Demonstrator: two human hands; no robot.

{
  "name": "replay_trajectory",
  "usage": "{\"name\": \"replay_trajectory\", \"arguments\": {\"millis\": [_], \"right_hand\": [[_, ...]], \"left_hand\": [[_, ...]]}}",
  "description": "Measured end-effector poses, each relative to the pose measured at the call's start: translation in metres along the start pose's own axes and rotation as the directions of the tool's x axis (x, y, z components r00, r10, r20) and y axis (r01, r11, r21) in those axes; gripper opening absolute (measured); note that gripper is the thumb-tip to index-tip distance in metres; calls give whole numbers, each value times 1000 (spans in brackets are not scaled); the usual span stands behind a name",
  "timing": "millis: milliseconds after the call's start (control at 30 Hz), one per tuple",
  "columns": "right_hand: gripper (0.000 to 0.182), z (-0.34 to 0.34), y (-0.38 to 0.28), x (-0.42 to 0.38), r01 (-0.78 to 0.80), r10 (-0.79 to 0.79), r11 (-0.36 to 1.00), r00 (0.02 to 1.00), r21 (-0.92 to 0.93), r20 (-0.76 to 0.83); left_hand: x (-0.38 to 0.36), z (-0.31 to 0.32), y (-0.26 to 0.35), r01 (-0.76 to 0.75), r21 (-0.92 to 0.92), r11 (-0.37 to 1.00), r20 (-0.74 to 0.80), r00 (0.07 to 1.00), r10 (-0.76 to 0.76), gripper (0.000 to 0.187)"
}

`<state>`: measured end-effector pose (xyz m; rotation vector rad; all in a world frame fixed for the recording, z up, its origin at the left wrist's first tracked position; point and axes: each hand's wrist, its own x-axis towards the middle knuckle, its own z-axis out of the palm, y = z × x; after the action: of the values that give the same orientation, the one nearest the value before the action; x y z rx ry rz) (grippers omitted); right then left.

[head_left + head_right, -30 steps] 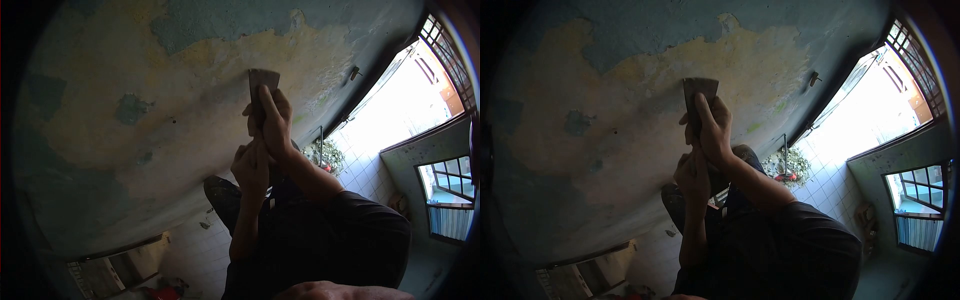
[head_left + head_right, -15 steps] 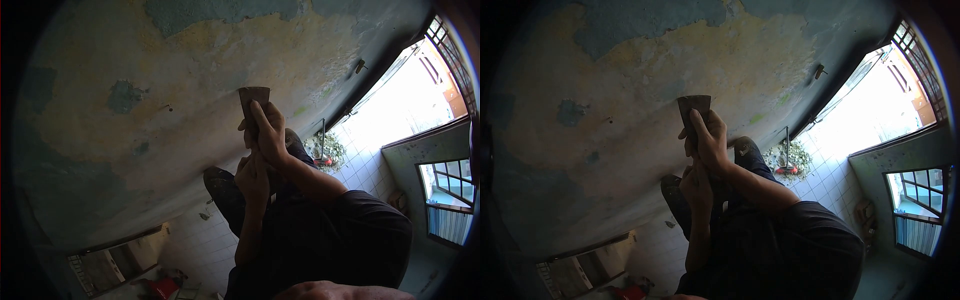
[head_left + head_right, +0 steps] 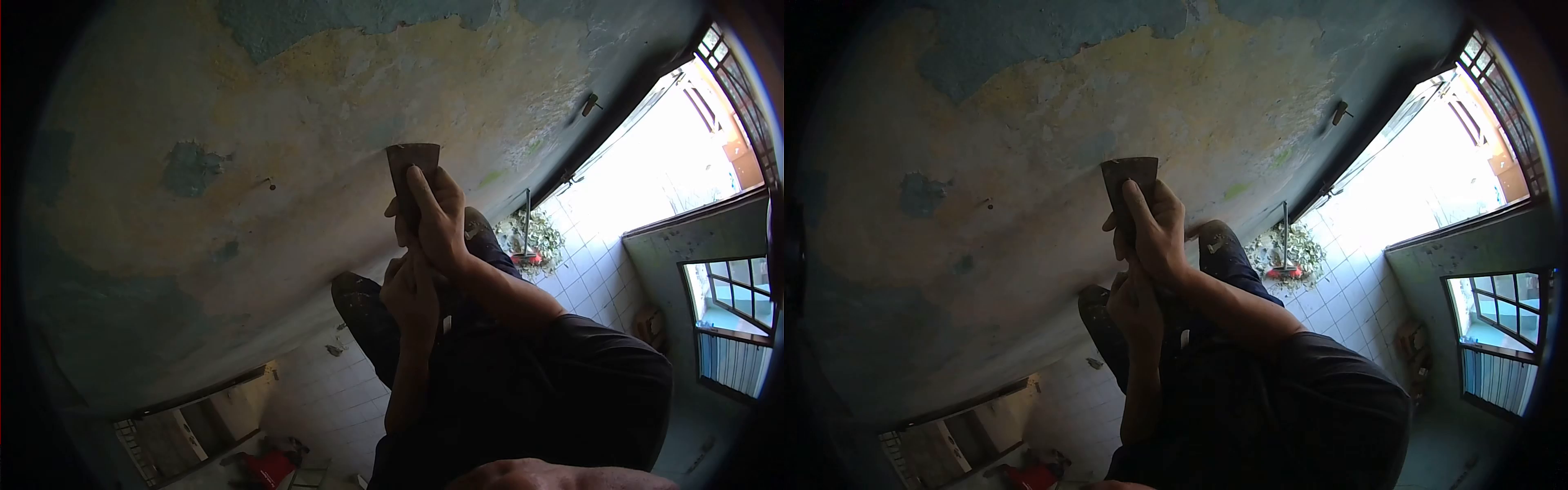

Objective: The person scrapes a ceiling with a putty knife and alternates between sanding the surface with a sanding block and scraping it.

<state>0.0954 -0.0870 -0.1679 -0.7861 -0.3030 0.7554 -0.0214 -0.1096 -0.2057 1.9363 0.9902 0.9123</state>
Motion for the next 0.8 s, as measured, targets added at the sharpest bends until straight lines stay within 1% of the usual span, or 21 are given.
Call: {"name": "replay_trajectory", "arguments": {"millis": [33,133,233,367,467,533,567,667,733,800], "right_hand": [[30,0,1,1,1,-1,1000,1000,0,-3],[29,0,3,2,13,-13,1000,1000,-5,-1],[29,1,1,3,29,-29,999,1000,-37,-1],[30,-2,0,7,47,-46,998,999,-47,20],[31,-1,-7,9,50,-48,997,999,-64,25],[31,1,-11,10,62,-60,996,997,-64,39],[31,2,-11,10,56,-54,997,998,-61,36],[32,-2,-8,10,41,-40,997,999,-60,25],[32,-3,-6,9,37,-36,998,999,-58,26],[33,-4,-7,8,45,-42,997,998,-70,37]], "left_hand": [[1,-1,0,34,-7,999,13,999,-34,24],[4,-2,0,-7,4,1000,7,1000,7,24],[6,-2,-1,-7,-12,1000,33,999,8,24],[10,2,-3,7,-12,1000,21,1000,-7,24],[11,5,2,-16,-37,999,14,1000,17,24],[13,7,2,-66,-14,998,1,998,66,24],[14,7,3,-68,-15,998,-2,998,68,24],[10,8,2,-53,-26,998,-8,999,53,24],[8,11,-2,-12,-48,999,-39,999,10,24],[4,11,0,-17,-59,998,-36,999,15,24]]}}
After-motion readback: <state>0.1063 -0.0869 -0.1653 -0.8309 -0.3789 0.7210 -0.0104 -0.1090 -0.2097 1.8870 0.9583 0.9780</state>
